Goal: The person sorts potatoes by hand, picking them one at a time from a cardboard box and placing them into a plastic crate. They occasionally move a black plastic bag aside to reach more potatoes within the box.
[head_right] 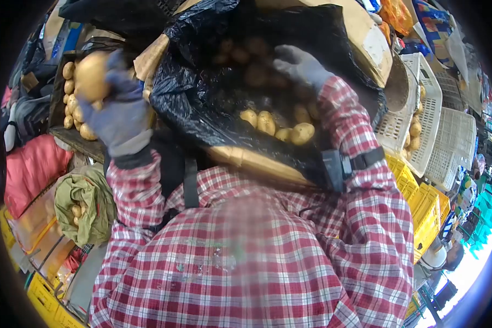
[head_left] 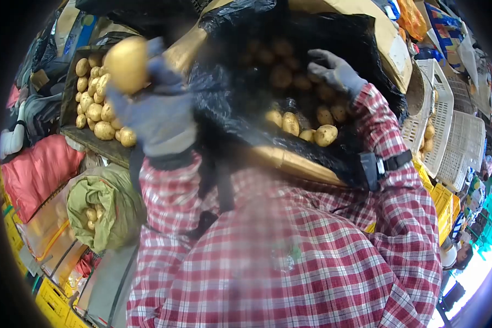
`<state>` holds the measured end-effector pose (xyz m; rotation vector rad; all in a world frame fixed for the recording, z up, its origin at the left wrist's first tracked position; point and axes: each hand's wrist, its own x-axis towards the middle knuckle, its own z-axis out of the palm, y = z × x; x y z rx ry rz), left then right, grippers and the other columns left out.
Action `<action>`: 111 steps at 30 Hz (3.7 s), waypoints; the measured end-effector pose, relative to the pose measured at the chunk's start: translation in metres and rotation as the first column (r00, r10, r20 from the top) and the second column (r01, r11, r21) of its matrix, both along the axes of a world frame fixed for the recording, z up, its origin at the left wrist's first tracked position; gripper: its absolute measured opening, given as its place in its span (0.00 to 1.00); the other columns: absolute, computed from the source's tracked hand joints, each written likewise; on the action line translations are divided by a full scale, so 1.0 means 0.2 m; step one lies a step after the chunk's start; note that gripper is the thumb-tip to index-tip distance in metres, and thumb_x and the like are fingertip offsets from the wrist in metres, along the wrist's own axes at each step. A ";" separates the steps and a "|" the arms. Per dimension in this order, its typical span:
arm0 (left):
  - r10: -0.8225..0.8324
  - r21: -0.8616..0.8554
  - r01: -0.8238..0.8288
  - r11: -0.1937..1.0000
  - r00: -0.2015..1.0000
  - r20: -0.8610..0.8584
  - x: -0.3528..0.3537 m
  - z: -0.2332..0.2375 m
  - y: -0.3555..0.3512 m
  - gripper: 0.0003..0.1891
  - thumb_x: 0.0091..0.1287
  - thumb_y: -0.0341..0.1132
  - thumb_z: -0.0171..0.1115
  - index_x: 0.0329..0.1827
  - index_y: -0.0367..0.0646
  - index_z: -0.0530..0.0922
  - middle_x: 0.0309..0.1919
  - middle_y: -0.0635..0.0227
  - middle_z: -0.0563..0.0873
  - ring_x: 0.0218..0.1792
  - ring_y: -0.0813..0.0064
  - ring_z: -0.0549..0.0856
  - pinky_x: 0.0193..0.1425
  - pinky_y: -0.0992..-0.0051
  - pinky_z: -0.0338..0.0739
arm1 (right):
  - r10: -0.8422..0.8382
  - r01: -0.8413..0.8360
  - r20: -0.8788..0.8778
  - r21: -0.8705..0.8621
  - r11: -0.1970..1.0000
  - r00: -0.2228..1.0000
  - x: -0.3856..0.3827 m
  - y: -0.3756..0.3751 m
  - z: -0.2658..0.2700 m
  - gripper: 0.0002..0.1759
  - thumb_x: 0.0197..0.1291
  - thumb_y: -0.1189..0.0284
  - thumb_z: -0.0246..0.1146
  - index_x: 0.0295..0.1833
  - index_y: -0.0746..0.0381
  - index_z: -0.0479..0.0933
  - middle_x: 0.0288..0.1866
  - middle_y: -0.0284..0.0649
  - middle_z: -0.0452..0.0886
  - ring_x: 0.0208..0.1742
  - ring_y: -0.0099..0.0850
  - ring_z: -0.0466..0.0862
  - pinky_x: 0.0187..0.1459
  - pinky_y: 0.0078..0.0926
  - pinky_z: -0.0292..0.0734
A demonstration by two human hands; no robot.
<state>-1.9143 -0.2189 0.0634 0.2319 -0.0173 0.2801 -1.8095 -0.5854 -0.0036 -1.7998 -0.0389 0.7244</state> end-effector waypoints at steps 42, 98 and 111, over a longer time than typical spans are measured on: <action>-0.550 0.606 0.598 0.525 0.781 -0.295 -0.29 -0.03 -0.70 0.31 0.69 0.40 0.67 0.72 0.41 0.64 0.60 0.60 0.78 0.59 0.71 0.79 0.65 0.68 0.76 | -0.313 0.299 -0.019 0.361 0.883 0.949 -0.91 0.16 0.59 0.39 0.59 0.80 0.70 0.73 0.66 0.60 0.65 0.47 0.73 0.62 0.34 0.77 0.60 0.29 0.78; 0.012 0.547 0.233 0.804 0.913 -0.408 -0.06 -0.07 -0.53 0.22 0.74 0.44 0.57 0.59 0.32 0.75 0.56 0.52 0.81 0.55 0.58 0.83 0.60 0.62 0.80 | 0.597 -0.433 -0.080 -0.766 0.476 0.798 -0.07 0.21 -0.71 0.36 0.54 0.66 0.73 0.68 0.64 0.69 0.56 0.52 0.81 0.55 0.47 0.83 0.54 0.37 0.80; -0.047 0.440 0.341 0.831 0.831 -0.555 -0.08 -0.04 -0.53 0.21 0.76 0.45 0.54 0.60 0.35 0.74 0.54 0.55 0.81 0.53 0.63 0.84 0.58 0.65 0.80 | 0.429 -0.458 -0.195 -0.570 0.682 0.882 -0.11 0.23 -0.88 0.42 0.50 0.59 0.75 0.69 0.63 0.67 0.57 0.49 0.80 0.53 0.40 0.83 0.55 0.36 0.80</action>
